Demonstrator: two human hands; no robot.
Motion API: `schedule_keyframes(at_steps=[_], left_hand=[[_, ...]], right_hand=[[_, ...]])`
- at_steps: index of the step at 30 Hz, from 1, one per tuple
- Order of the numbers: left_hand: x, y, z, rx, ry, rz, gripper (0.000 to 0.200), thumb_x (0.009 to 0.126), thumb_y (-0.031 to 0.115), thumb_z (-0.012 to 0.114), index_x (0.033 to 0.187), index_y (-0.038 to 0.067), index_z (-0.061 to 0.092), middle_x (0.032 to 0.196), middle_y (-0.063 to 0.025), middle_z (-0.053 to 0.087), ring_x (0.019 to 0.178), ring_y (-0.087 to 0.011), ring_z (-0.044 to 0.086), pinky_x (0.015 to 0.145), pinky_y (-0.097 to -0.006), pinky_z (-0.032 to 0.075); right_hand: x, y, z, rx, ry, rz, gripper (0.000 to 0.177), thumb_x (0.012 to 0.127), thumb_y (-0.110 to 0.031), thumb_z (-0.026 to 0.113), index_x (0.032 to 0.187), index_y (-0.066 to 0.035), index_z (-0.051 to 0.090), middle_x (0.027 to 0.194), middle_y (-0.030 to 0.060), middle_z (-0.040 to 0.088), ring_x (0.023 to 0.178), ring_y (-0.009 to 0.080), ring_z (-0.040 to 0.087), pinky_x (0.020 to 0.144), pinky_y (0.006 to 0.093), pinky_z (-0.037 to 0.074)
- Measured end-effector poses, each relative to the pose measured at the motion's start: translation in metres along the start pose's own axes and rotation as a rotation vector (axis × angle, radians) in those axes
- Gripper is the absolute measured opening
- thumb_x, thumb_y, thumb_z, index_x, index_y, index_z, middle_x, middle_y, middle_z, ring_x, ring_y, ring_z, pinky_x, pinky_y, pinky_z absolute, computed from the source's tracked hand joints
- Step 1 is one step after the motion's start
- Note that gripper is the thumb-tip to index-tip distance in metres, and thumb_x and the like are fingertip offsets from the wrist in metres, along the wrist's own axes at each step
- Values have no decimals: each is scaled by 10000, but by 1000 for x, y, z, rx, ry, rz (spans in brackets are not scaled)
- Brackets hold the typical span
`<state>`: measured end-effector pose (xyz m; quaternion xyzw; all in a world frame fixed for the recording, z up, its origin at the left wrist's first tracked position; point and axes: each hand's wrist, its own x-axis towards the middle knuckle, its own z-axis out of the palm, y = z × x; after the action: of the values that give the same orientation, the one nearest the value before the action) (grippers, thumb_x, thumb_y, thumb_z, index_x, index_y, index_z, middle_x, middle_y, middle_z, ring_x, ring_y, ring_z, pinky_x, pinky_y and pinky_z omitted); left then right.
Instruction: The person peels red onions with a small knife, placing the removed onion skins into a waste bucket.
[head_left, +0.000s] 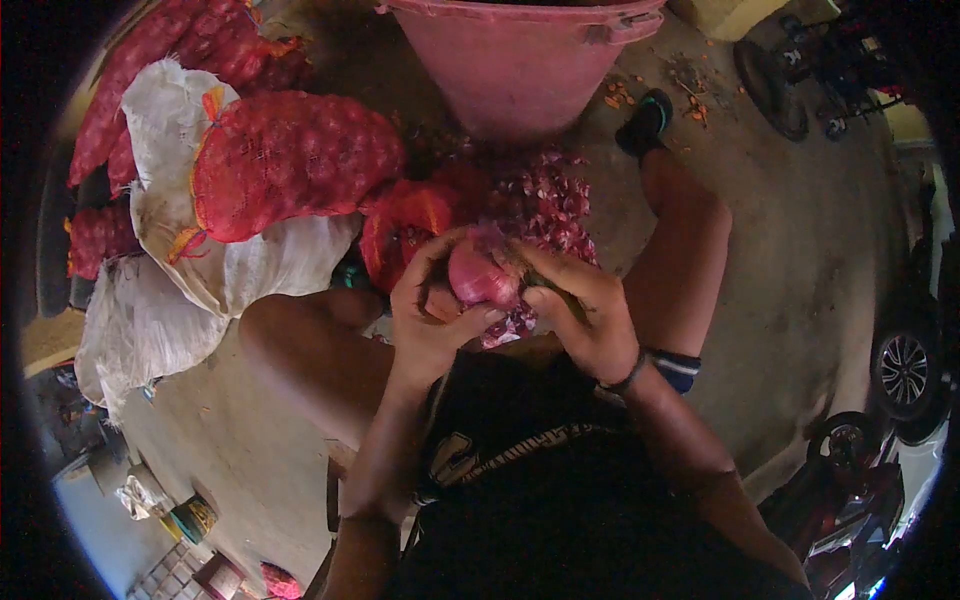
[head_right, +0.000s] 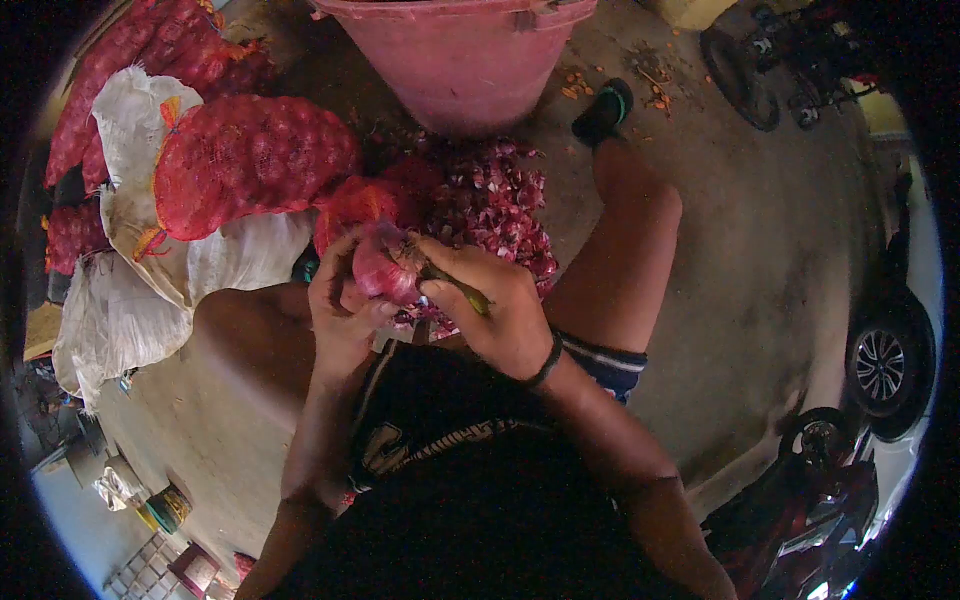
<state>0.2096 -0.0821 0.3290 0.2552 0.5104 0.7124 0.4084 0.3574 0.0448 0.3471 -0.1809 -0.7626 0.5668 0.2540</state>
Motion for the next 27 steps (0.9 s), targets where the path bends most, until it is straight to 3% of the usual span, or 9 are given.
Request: schedule_keyframes(at_steps=[4,7,10,13,16,19,22,27], left_hand=[[0,0,3,-489,0,-188,750,710,21,805,1362,-39,439,1278,-137,570,1180,-217,559,1036,-359,438],[6,4,4,-122,-76,24,724,727,14,788,1360,-34,440,1280,-132,567,1206,-220,541,1041,-362,434],[11,12,0,-125,-63,40,684,744,-7,767,1350,-29,451,1286,-127,559,1229,-209,515,1045,-364,429],[16,3,-16,-143,-33,-77,641,761,-25,754,1334,-24,468,1251,-124,577,1181,-191,547,1013,-343,455],[12,9,-14,-31,-68,-188,603,772,-34,743,1318,-20,486,1217,-121,596,1119,-175,584,967,-318,487],[11,4,-12,-143,-42,-213,579,776,-26,747,1298,-22,499,1184,-117,613,1063,-163,612,930,-299,507],[8,10,-14,-158,-86,-226,586,762,-25,759,1290,-21,505,1215,-118,600,1104,-177,593,957,-319,495],[0,5,-19,-282,-162,-136,617,745,-13,771,1298,-5,497,1247,-105,570,1157,-206,566,1002,-365,461]], right_hand=[[-1,-2,-2,53,-13,35,373,950,-123,604,1282,44,571,939,143,677,805,202,614,771,323,491],[-2,2,1,386,13,171,394,991,-203,562,1305,34,559,867,72,643,725,140,558,670,281,455],[-8,2,-14,799,-119,472,442,1020,-281,515,1344,18,531,765,0,564,628,80,473,559,231,376],[-16,-1,-7,794,-151,463,480,1022,-326,495,1376,-2,503,683,-32,455,576,37,379,500,200,271],[-26,2,-4,740,-185,424,480,1021,-319,499,1383,-4,494,676,-37,444,578,43,385,496,209,288],[-18,-5,-15,648,-190,470,463,1024,-310,493,1376,-9,503,697,-26,479,599,45,416,495,205,304],[-11,-11,-13,731,105,601,442,1024,-301,493,1366,-22,517,734,-20,517,605,48,440,496,200,327],[0,13,-19,859,82,644,415,1011,-308,522,1345,-64,545,790,-39,541,619,45,459,488,192,338]])
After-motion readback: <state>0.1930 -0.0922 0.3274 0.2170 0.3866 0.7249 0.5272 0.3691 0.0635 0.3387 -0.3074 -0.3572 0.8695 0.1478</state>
